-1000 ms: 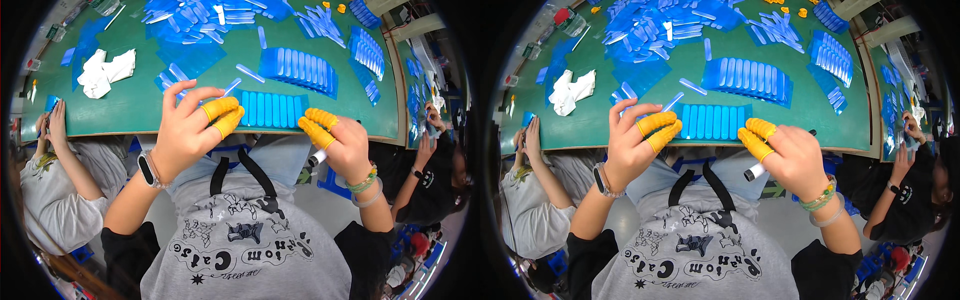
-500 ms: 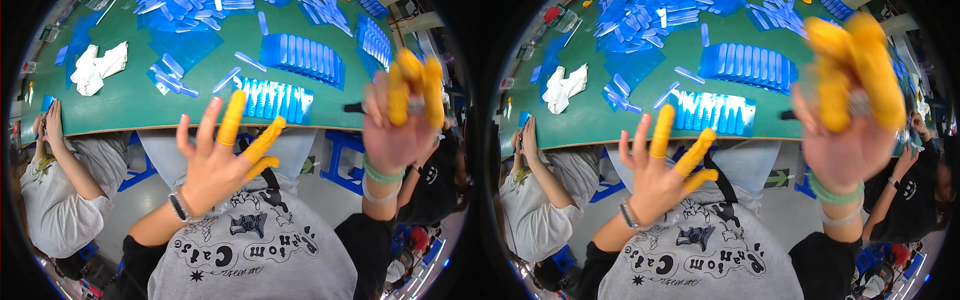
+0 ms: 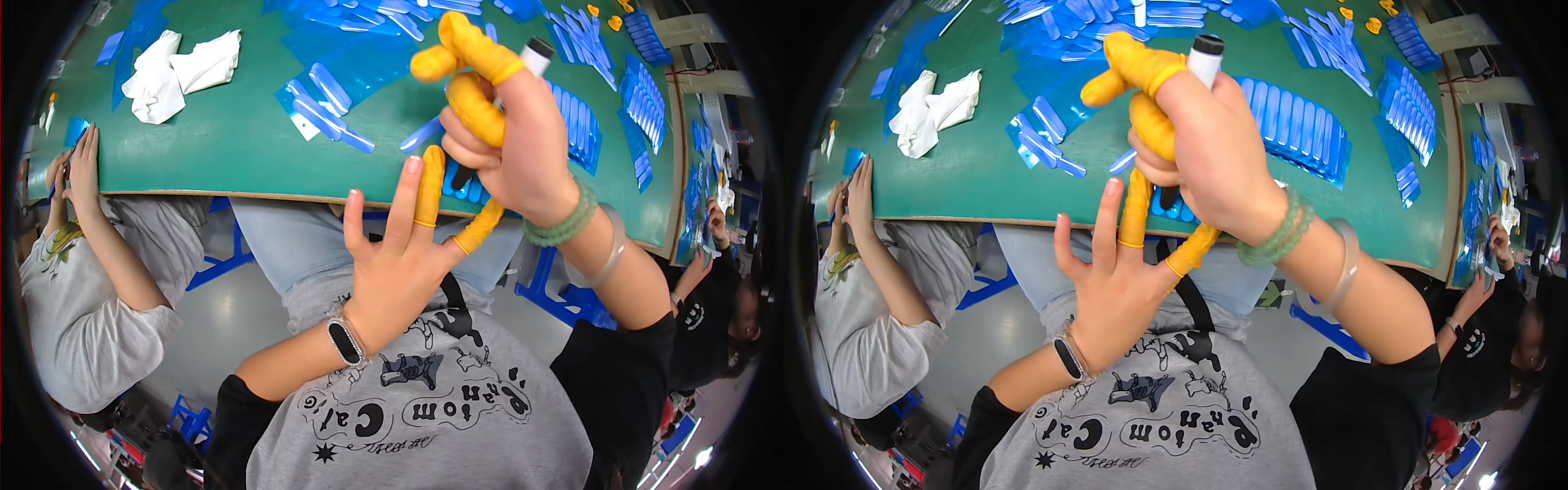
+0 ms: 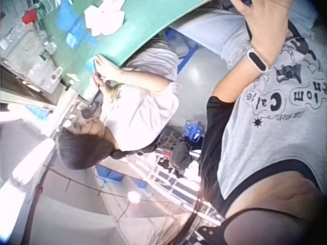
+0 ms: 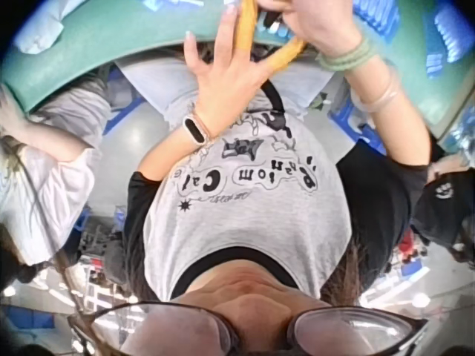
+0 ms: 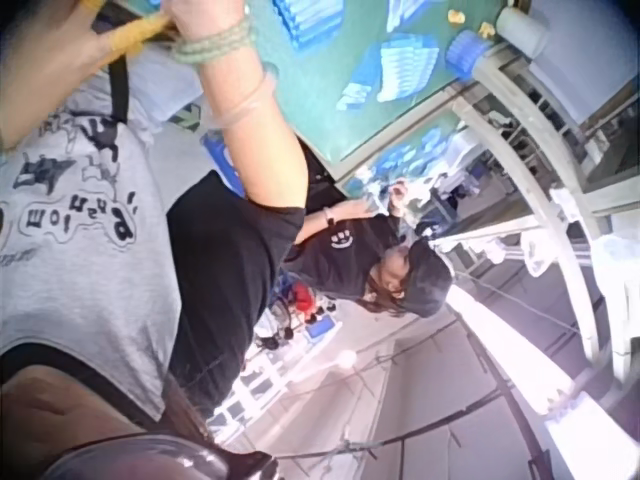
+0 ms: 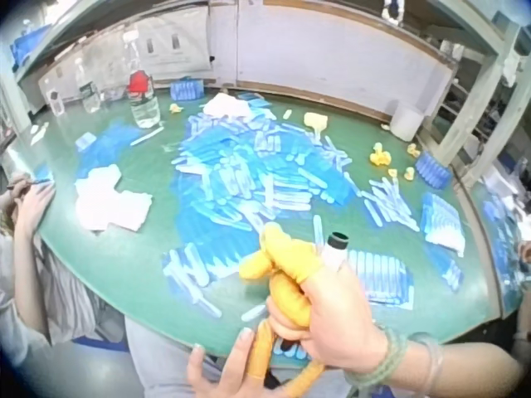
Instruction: The person holds a marker in one hand, lifts and flattens sheets carrying strips onto the table, and marks across each strip using the marker while steadying the sheet by hand.
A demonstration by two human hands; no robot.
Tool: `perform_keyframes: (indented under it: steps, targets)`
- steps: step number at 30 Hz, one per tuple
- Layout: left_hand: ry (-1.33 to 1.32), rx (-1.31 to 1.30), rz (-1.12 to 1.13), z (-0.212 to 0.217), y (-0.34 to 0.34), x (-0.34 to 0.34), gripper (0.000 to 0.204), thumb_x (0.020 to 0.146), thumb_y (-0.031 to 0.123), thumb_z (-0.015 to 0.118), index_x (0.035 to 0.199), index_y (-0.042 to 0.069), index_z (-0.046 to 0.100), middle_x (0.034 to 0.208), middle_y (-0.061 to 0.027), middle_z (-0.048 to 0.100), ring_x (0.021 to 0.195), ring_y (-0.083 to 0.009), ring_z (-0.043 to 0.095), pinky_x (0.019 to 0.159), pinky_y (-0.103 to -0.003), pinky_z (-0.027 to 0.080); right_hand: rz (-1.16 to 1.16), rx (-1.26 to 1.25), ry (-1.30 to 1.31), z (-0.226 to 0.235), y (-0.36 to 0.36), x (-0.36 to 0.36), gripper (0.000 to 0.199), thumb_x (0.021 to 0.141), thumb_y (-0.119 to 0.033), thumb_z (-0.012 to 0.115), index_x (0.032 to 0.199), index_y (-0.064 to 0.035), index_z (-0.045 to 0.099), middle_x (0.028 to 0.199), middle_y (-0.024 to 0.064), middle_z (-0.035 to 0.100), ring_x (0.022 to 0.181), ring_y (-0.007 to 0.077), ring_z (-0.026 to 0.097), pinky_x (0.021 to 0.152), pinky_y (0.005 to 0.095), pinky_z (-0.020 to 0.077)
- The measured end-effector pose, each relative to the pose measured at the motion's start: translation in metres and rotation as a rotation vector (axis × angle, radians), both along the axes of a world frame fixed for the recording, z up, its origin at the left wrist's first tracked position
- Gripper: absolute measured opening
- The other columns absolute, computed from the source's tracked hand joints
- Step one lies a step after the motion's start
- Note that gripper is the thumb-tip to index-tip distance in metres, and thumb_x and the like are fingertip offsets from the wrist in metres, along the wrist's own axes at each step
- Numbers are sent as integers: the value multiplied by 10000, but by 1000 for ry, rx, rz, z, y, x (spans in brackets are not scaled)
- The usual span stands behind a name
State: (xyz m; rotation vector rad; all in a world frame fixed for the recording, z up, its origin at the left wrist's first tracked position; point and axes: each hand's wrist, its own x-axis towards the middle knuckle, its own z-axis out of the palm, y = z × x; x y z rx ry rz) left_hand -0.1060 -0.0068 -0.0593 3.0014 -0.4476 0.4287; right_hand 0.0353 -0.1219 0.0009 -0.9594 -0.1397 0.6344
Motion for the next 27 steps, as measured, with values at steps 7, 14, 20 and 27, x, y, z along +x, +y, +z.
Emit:
perform_keyframes:
  steps: [7,14,20,27]
  targets:
    - [-10,-95,10,-1,-5,2,610,860,172,554,1343,543,517,1420,-177,503,1409,-286,393,1067,-619,167,-209,-286,-35,10,22,-6,368,1013,-306,484,942,-5,682,509,-65,337,412,36,246,404,248,179]
    - [-19,-79,2,-3,-4,2,575,872,214,552,1344,540,512,1403,-169,514,1410,-287,393,1068,-616,166,-73,-284,-80,18,4,-16,338,1012,-245,444,1048,4,671,516,-57,334,419,36,249,412,242,190]
    - [-38,-68,-12,-3,-1,3,573,872,219,551,1344,542,512,1390,-172,521,1396,-295,411,1061,-616,173,3,-100,-135,6,1,-16,336,994,-218,433,1074,-14,688,578,-31,418,440,44,312,420,236,211]
    - [7,-92,-13,0,-3,2,615,859,154,556,1345,528,516,1404,-172,508,1390,-305,413,1060,-617,171,-122,-239,-150,2,0,-19,310,1005,-237,449,1071,-11,650,571,-37,413,445,50,323,417,242,236]
